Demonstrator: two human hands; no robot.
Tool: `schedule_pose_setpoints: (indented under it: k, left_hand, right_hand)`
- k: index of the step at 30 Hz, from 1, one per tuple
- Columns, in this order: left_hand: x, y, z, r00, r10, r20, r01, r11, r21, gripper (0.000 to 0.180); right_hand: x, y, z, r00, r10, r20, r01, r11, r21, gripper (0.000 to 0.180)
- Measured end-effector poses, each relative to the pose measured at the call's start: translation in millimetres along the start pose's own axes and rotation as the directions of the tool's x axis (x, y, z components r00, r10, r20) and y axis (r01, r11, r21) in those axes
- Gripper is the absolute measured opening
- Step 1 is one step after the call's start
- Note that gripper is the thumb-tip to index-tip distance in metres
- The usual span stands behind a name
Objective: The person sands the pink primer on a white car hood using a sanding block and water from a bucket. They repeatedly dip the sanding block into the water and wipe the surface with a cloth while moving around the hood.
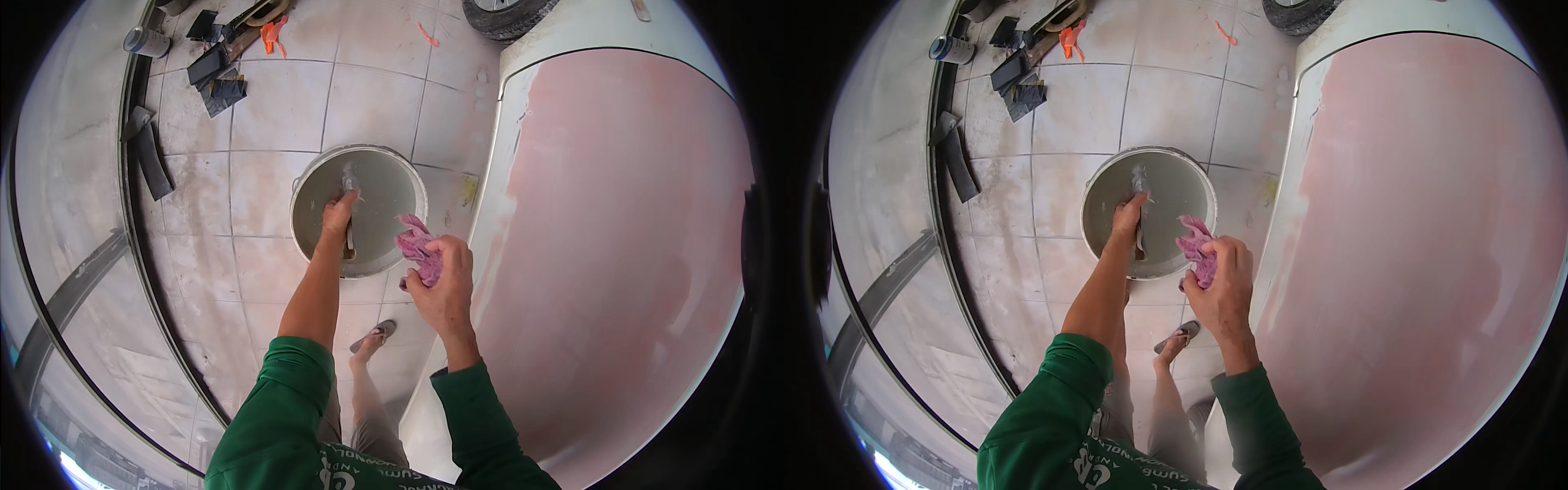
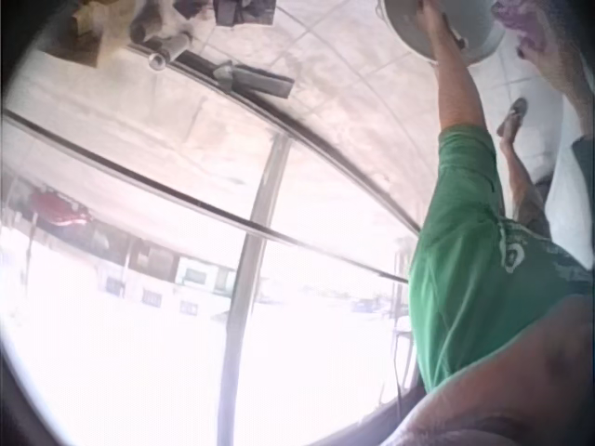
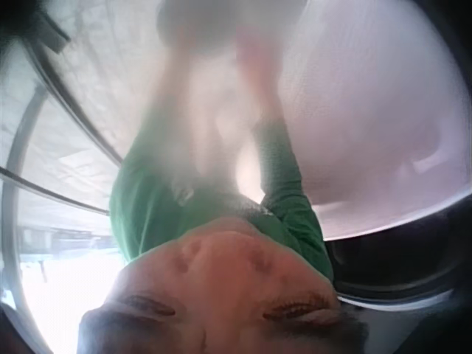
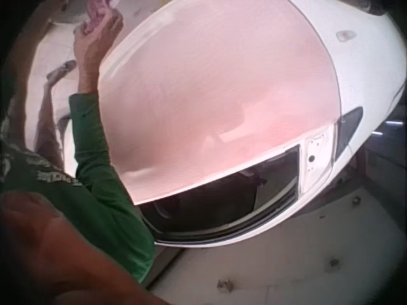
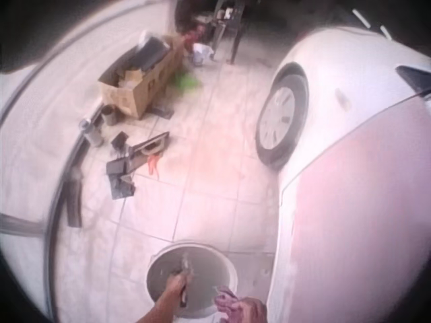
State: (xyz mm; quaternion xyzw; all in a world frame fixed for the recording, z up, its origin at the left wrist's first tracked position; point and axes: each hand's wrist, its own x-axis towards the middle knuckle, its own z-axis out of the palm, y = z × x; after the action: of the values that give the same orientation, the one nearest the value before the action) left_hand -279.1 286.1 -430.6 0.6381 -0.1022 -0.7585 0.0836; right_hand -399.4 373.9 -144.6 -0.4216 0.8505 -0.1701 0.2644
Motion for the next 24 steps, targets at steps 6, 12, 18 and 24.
schedule_pose_setpoints:
  k: [6,12,18,24]
  left_hand:
    - [145.0,-0.1,-147.2,0.912,0.170,0.373,-0.314,0.875,0.368,0.050]
    - [76.8,-8.8,-35.7,0.918,0.028,0.395,-0.229,0.852,0.471,0.066]
    - [-21.2,47.7,-41.8,0.969,0.165,0.182,-0.206,0.951,0.232,0.059]
    - [-72.2,61.4,-70.5,0.959,0.092,0.269,-0.124,0.987,0.104,0.050]
  right_hand:
    - [117.6,7.0,175.4,0.916,0.032,0.400,0.097,0.950,-0.298,0.072]
    - [81.9,136.5,220.9,0.846,0.179,0.502,0.105,0.868,-0.486,0.056]
    - [74.3,70.9,154.6,0.484,0.147,0.863,-0.174,0.982,-0.070,0.047]
    - [10.4,-49.0,-174.1,0.787,0.030,0.617,-0.083,0.995,0.057,0.051]
